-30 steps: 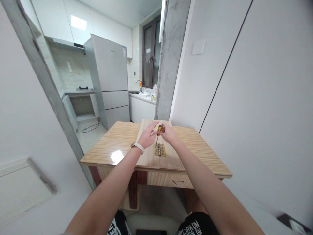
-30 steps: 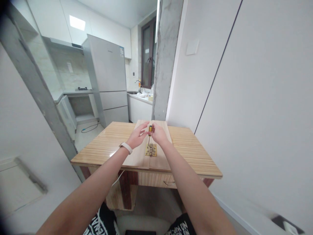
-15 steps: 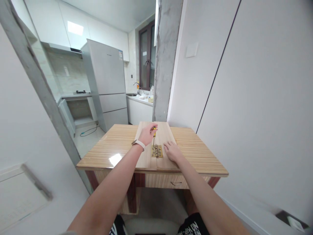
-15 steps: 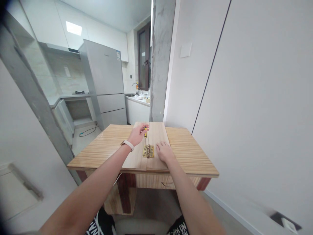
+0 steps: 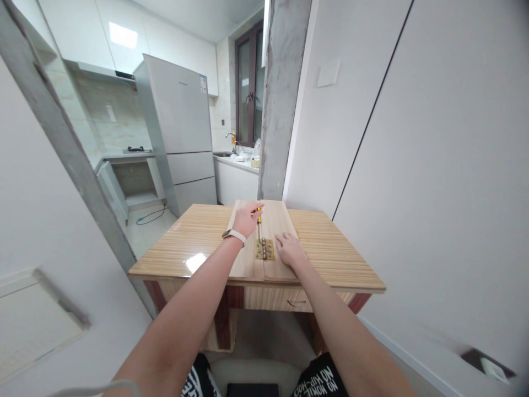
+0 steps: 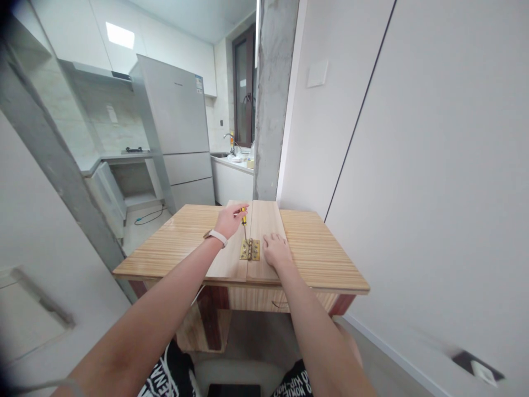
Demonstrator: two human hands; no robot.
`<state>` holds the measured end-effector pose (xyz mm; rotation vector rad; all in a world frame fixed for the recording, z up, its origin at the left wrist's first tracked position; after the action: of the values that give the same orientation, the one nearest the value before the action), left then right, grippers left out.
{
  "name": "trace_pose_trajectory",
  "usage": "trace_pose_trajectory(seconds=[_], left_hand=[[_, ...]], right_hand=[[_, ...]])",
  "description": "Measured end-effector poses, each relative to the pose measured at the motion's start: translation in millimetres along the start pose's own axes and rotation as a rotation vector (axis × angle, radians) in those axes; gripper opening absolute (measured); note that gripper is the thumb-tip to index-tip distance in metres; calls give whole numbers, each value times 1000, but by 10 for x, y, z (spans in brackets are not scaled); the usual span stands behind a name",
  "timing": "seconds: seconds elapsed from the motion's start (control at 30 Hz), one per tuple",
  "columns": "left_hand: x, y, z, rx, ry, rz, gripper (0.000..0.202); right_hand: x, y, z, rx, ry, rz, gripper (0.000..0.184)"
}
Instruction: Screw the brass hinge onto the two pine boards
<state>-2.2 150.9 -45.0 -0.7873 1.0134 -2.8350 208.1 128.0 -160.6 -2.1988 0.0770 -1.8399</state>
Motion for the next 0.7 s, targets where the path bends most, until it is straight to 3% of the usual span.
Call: trace_pose_trajectory(seconds=[0.2,0.4,0.53,0.7], left_hand=[[-17,4,67,-17,-37,76,28],[-57,-7,65,-118,30,-73,36],[-61,-3,-44,-52,137,-138,39],[-49,28,-86,-27,197,-118,37]], right_hand=[[41,21,-28,6,-18,23,47],[24,24,-3,-5,-31,12,47],[14,20,-9,-3,-27,10,48],[14,11,-15,-34,-30,-17,49]])
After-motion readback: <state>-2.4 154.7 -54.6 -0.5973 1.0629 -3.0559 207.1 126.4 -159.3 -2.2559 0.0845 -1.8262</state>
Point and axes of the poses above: each hand's wrist, its own y-axis away from the middle knuckle, its own x-axis out of the back of the hand, z = x × y, the point moved 3 cm from there along -y, towards the middle knuckle, and after that the axes turned 2 degrees about -z, right-handed, at the moved point
